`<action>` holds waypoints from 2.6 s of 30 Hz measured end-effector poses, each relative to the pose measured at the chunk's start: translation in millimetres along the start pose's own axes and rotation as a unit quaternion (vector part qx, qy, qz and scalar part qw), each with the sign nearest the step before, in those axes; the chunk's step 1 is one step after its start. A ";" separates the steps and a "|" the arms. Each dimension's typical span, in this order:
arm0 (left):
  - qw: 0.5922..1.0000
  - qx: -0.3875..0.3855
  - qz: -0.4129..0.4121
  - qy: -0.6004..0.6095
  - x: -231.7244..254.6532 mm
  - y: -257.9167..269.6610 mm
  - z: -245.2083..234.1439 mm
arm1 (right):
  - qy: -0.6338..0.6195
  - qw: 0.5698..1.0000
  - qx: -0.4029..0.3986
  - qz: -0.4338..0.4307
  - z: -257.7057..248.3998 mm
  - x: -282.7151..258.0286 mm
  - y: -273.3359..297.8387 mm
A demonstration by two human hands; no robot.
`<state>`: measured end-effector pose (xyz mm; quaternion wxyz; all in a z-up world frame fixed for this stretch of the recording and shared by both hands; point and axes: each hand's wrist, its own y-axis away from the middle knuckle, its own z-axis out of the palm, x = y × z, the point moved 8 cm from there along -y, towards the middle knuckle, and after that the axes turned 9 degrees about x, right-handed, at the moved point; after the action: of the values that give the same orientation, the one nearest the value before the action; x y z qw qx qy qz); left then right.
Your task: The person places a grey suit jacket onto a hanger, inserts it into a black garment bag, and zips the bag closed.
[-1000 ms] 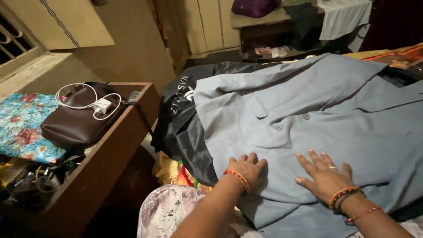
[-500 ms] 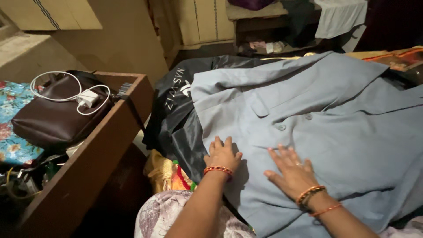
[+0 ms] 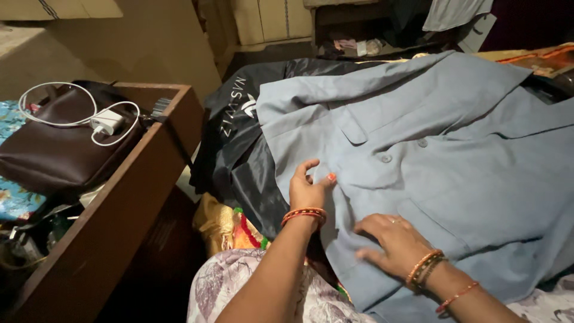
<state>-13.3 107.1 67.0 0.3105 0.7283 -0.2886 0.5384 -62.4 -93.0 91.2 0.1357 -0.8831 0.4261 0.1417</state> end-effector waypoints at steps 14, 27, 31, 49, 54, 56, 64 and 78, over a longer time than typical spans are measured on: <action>0.922 -0.366 0.077 -0.098 1.0 116.8 56.1 | -0.204 0.900 0.265 0.279 -45.3 45.3 20.2; 0.994 -0.105 0.017 0.008 43.2 134.9 -6.1 | 0.102 0.971 0.210 0.045 -60.6 75.1 40.4; 0.978 -0.168 0.027 0.122 39.5 134.5 1.0 | 0.125 0.953 0.188 0.200 -77.3 114.1 60.6; 0.524 -0.429 0.502 -0.538 -10.5 171.6 49.1 | 0.096 0.952 -0.055 0.287 -38.9 126.9 88.1; 0.450 -0.435 0.429 -0.651 -5.1 174.4 40.7 | 0.066 0.947 -0.086 0.302 -27.2 132.3 91.2; 0.450 -0.429 0.418 -0.662 2.6 176.3 38.2 | 0.057 0.947 -0.079 0.305 -25.1 135.0 91.5; 0.586 -0.340 0.375 -0.633 71.0 176.8 36.3 | 0.118 0.971 0.137 0.155 -57.0 102.3 71.9; 0.778 -0.095 0.411 -0.466 62.3 85.5 44.2 | 0.205 0.970 -0.002 0.133 -17.0 83.9 23.3</action>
<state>-35.3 13.3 129.0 -0.0448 0.6695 -0.7194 0.1796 -28.4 -173.0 73.4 0.0239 -0.8291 0.5581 -0.0250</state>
